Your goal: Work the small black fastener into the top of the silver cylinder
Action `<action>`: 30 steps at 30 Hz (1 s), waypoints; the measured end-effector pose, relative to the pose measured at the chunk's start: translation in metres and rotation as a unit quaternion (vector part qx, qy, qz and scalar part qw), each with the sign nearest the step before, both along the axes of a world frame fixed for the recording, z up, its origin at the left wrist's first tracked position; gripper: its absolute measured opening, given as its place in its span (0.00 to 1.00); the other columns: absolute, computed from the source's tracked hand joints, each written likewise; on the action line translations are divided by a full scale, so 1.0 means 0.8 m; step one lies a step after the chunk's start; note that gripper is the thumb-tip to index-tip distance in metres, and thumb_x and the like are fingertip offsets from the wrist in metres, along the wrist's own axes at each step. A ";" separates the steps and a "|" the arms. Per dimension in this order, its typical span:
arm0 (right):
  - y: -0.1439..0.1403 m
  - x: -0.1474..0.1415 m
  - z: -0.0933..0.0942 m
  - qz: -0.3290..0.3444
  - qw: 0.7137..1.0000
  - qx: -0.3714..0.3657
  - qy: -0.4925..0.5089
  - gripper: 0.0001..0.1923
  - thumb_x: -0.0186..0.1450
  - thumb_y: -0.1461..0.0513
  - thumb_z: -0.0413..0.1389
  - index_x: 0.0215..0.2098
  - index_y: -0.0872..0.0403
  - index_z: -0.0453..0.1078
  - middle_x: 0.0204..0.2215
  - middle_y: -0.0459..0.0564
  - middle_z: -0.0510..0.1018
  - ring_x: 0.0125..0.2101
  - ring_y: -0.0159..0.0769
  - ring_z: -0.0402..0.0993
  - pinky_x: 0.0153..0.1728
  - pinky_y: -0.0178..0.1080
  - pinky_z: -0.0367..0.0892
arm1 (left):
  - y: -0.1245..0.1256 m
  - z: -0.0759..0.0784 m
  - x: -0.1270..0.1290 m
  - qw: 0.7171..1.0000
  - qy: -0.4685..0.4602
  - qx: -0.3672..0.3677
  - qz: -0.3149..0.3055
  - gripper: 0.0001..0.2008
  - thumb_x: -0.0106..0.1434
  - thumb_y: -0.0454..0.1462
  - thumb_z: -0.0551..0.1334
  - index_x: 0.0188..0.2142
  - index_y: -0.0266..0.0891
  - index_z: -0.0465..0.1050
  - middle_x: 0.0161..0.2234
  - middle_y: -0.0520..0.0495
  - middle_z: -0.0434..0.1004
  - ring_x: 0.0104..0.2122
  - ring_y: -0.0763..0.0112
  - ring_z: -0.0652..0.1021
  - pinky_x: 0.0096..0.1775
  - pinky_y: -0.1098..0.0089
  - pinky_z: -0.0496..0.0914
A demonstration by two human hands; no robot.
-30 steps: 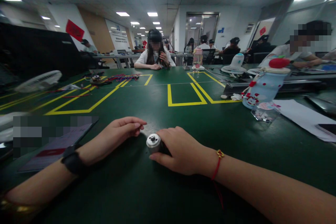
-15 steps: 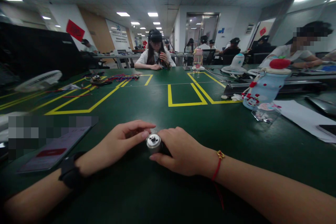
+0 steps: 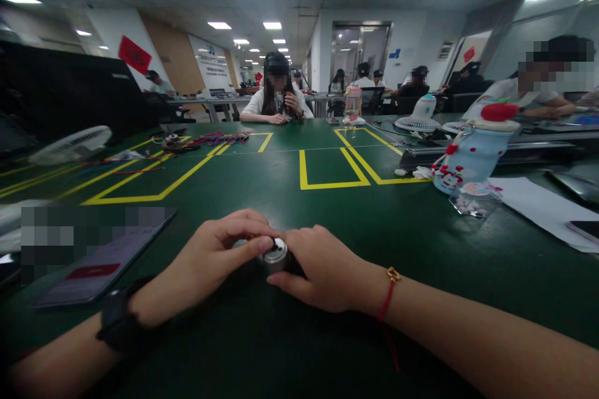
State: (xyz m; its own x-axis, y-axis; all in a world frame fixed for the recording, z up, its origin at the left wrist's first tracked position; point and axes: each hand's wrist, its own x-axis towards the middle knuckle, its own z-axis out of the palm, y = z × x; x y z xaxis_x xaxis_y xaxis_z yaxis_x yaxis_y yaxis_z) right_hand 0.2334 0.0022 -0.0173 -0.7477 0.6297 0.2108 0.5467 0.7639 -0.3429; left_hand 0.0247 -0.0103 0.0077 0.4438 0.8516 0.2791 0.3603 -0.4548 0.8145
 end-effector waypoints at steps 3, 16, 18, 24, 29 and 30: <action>-0.001 0.000 0.002 0.001 1.000 -0.003 0.008 0.15 0.65 0.54 0.56 0.44 0.55 0.66 0.38 0.51 0.75 0.35 0.39 0.67 0.37 0.41 0.60 | 0.002 0.002 -0.005 1.000 -0.019 -0.015 0.020 0.09 0.65 0.41 0.61 0.41 0.42 0.79 0.41 0.47 0.77 0.40 0.65 0.76 0.42 0.66 0.69; -0.001 0.003 0.005 -0.002 1.000 -0.025 0.008 0.15 0.65 0.54 0.56 0.45 0.54 0.67 0.38 0.52 0.75 0.37 0.40 0.67 0.38 0.42 0.60 | 0.024 -0.009 -0.036 0.987 0.132 -0.039 -0.080 0.08 0.64 0.37 0.62 0.39 0.45 0.81 0.38 0.49 0.77 0.38 0.68 0.76 0.43 0.67 0.69; -0.001 0.002 0.005 -0.004 1.000 -0.026 0.006 0.15 0.65 0.54 0.56 0.45 0.55 0.67 0.38 0.52 0.75 0.37 0.41 0.67 0.38 0.42 0.60 | 0.025 -0.013 -0.036 0.985 0.136 -0.034 -0.097 0.08 0.63 0.36 0.62 0.39 0.45 0.81 0.39 0.49 0.76 0.39 0.68 0.76 0.44 0.67 0.68; -0.001 0.002 0.007 -0.004 1.000 -0.029 0.006 0.16 0.64 0.54 0.57 0.45 0.55 0.67 0.38 0.52 0.75 0.37 0.40 0.67 0.39 0.42 0.60 | 0.027 -0.022 -0.038 0.980 0.158 -0.020 -0.123 0.07 0.62 0.37 0.64 0.39 0.47 0.81 0.41 0.49 0.74 0.42 0.67 0.75 0.47 0.66 0.67; -0.003 0.002 0.007 -0.007 1.000 -0.027 0.001 0.16 0.64 0.53 0.57 0.45 0.55 0.67 0.38 0.52 0.75 0.36 0.40 0.67 0.38 0.42 0.60 | 0.030 -0.025 -0.039 0.977 0.167 -0.017 -0.132 0.07 0.62 0.39 0.64 0.39 0.47 0.81 0.42 0.50 0.74 0.42 0.67 0.74 0.47 0.66 0.67; -0.003 0.002 0.007 -0.008 1.000 -0.026 0.001 0.16 0.65 0.53 0.57 0.45 0.55 0.67 0.38 0.52 0.75 0.36 0.40 0.68 0.38 0.42 0.61 | 0.031 -0.025 -0.039 0.976 0.169 -0.015 -0.134 0.07 0.62 0.39 0.65 0.39 0.47 0.81 0.42 0.50 0.74 0.43 0.67 0.74 0.47 0.66 0.67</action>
State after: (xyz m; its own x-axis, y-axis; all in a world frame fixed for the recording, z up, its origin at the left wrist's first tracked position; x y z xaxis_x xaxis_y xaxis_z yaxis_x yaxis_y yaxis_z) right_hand 0.2352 -0.0002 -0.0116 -0.7374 0.6512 0.1792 0.5576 0.7367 -0.3827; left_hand -0.0068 0.0142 -0.0121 0.7138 0.6982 0.0550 0.4830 -0.5476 0.6833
